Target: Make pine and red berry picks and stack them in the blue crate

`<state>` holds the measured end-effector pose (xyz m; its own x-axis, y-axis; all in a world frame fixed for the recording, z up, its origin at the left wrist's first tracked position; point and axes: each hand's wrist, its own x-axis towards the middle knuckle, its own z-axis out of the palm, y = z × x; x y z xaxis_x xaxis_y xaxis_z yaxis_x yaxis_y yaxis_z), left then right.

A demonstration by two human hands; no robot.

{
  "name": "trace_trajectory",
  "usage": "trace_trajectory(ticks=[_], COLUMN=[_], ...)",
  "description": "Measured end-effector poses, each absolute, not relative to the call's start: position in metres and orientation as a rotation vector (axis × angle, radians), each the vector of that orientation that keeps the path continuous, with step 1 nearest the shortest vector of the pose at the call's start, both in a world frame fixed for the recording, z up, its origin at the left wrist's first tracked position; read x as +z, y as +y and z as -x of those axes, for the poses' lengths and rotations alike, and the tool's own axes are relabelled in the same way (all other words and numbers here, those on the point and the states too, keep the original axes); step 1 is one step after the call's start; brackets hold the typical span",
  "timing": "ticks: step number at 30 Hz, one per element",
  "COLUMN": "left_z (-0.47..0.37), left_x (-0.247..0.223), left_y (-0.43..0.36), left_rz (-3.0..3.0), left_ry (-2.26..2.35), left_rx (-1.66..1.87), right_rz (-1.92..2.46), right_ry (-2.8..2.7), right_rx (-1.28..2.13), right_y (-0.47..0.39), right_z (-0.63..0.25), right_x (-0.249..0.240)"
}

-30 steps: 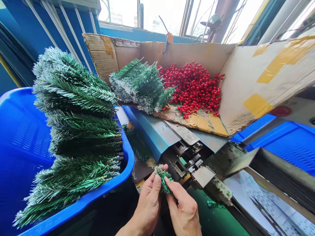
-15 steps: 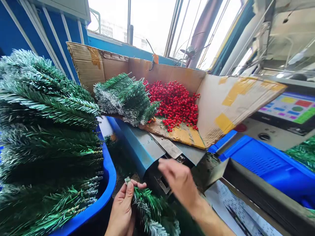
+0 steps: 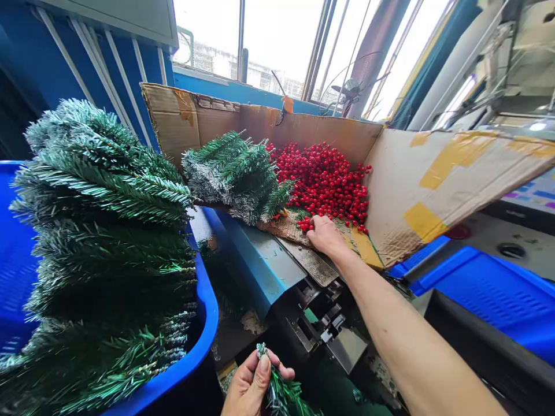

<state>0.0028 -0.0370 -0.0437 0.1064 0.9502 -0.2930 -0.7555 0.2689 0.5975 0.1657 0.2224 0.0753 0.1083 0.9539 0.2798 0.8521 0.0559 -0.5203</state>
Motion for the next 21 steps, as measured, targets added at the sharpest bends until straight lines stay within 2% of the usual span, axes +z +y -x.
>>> trace_trajectory(ticks=[11,18,21], left_z=[-0.004,-0.012,-0.010], left_x=[-0.039,-0.039,-0.040], left_y=[-0.029,-0.028,-0.028], left_rz=[-0.308,-0.294,-0.297], left_ry=[0.662,0.684,0.700], left_rx=[1.263,1.252,1.252], right_rz=[1.417,1.240,1.264], right_ry=[-1.224,-1.264,-1.246], right_rx=[0.697,0.966,0.928], right_y=[0.219,0.207,0.212], right_z=[-0.207,-0.183,-0.189], right_x=[0.109,0.105,0.107])
